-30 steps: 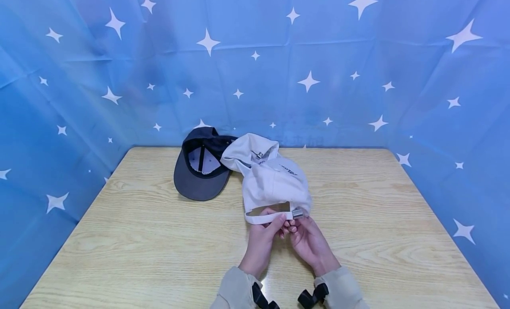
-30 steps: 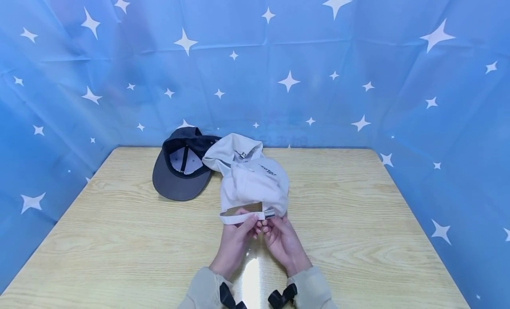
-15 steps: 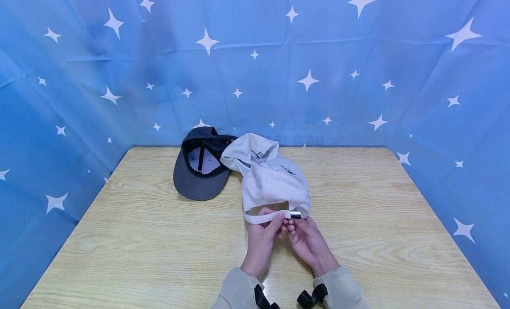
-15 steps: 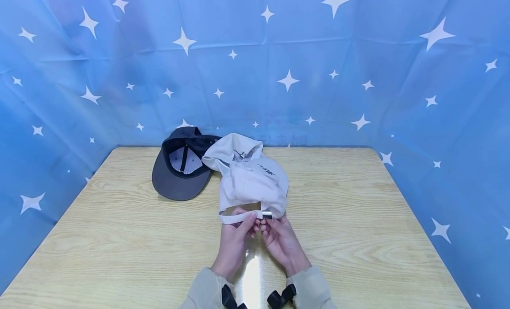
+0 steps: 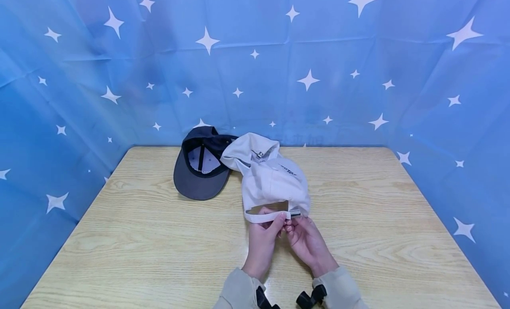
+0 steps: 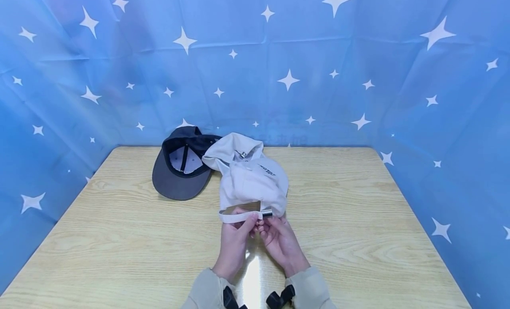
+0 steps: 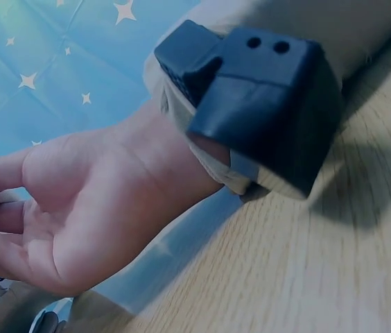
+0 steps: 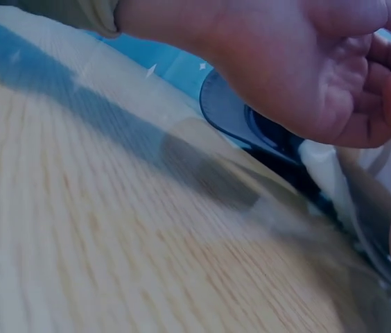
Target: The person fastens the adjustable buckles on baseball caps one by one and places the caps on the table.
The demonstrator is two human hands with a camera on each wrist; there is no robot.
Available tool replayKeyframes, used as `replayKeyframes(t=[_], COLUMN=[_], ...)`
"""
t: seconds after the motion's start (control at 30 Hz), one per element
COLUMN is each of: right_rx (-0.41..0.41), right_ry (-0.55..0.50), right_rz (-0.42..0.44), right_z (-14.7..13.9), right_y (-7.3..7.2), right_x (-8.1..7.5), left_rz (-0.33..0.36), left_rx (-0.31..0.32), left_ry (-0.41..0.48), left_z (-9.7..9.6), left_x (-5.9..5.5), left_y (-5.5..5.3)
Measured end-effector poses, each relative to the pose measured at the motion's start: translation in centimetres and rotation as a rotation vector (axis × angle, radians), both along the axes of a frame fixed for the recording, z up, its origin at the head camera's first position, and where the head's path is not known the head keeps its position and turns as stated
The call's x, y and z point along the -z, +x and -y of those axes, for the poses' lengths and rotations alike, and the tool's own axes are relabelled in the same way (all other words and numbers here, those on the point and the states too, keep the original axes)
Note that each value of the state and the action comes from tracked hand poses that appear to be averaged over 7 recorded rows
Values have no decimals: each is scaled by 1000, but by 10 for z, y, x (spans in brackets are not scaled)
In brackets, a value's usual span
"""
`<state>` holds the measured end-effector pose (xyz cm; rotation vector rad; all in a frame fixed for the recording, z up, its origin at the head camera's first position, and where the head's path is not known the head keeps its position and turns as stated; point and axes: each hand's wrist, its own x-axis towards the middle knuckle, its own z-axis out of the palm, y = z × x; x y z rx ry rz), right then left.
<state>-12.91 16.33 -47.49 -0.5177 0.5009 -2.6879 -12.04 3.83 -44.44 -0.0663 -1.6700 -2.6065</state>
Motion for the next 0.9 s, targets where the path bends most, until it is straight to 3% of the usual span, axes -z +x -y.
replayKeyframes(t=[0.23, 0.43, 0.67, 0.9], right_rx=[55, 158, 198, 249], right_ry=[70, 160, 200, 220], right_rz=[-43, -19, -6, 17], right_z=[1, 4, 5, 5], right_y=[-1, 2, 2, 3], right_x=[-1, -3, -5, -5], left_rz=[-17, 16, 5, -3], left_rx=[-41, -39, -72, -19], left_ry=[-43, -46, -58, -59], left_z=[2, 4, 3, 1], left_x=[-8, -8, -6, -3], left_y=[4, 5, 5, 4])
